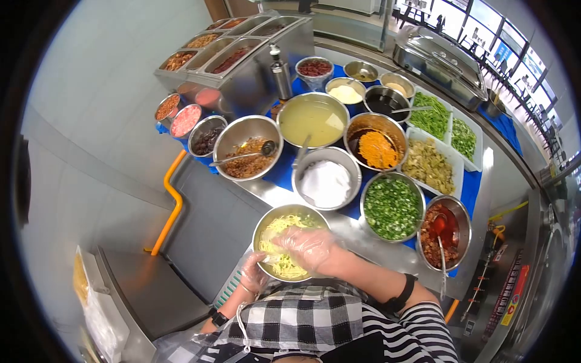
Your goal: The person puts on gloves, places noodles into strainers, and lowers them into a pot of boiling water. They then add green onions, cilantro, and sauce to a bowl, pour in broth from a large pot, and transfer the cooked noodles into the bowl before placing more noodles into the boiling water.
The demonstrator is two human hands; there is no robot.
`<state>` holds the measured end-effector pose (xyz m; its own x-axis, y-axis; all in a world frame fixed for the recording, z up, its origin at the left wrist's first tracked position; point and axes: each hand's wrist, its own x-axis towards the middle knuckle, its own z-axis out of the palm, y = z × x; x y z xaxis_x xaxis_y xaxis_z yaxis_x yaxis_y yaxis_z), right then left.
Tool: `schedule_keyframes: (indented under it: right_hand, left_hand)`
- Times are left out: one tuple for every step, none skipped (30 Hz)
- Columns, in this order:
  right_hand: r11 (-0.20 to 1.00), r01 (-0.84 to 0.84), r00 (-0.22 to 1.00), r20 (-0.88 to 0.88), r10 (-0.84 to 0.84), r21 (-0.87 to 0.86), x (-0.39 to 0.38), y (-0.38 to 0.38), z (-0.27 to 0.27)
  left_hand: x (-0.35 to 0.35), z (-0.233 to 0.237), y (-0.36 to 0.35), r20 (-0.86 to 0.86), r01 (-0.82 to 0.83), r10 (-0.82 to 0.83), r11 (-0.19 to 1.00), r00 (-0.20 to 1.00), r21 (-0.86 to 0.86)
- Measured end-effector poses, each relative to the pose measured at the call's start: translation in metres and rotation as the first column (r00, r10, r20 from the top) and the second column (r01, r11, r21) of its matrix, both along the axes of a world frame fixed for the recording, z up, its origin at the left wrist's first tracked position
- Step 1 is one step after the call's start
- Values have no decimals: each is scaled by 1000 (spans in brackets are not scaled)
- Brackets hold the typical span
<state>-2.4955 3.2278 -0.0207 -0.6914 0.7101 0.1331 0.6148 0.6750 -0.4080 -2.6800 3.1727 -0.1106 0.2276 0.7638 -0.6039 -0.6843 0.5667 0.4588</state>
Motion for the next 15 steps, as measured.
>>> schedule_keyframes:
  right_hand:
    - [981,113,991,-49,-122,-157,-17,6,2]
    - [981,106,992,-49,-115,-160,-33,16,5]
    - [978,131,985,-93,-147,-162,-47,29,11]
    - [975,154,975,-137,-177,-161,-63,44,13]
    - [983,163,976,-135,-173,-85,-80,58,12]
    - [985,154,977,-136,-165,-83,-99,75,9]
    - [973,200,956,-193,-219,-114,-119,91,6]
    - [958,244,929,-248,-275,-149,-136,106,4]
    - [942,265,905,-286,-316,-206,-151,117,5]
    - [940,273,901,-287,-324,-204,-163,125,3]
    - [946,274,924,-224,-309,-175,-173,137,-5]
    - [949,283,940,-156,-303,-141,-180,150,-12]
    - [951,278,949,-113,-294,-136,-186,160,-21]
    - [937,309,946,-51,-321,-163,-192,168,-29]
    - [859,406,914,118,-389,-312,-204,169,-4]
  left_hand:
    - [-17,1,6,-25,-4,5,1000,1000,22]
    - [-35,3,10,-52,-11,13,999,999,43]
    - [-46,8,11,-292,-6,108,944,950,330]
    - [-66,4,19,-293,-14,118,943,949,333]
    - [-89,-2,27,-180,-62,105,971,978,231]
    - [-111,-7,33,-61,-95,103,988,993,121]
    - [-133,-10,37,-59,-105,112,989,992,107]
    - [-155,-14,40,-58,-110,116,988,992,107]
    - [-178,-18,42,-59,-118,126,986,990,116]
    - [-195,-18,46,-61,-118,127,985,990,126]
    - [-207,-14,54,-66,-174,187,971,980,163]
    - [-220,-3,60,-61,-221,232,963,971,153]
    - [-246,-23,59,-128,-231,244,967,961,104]
    - [-259,-19,64,-143,-291,300,953,943,80]
    - [-269,-7,65,-316,-348,368,930,875,120]
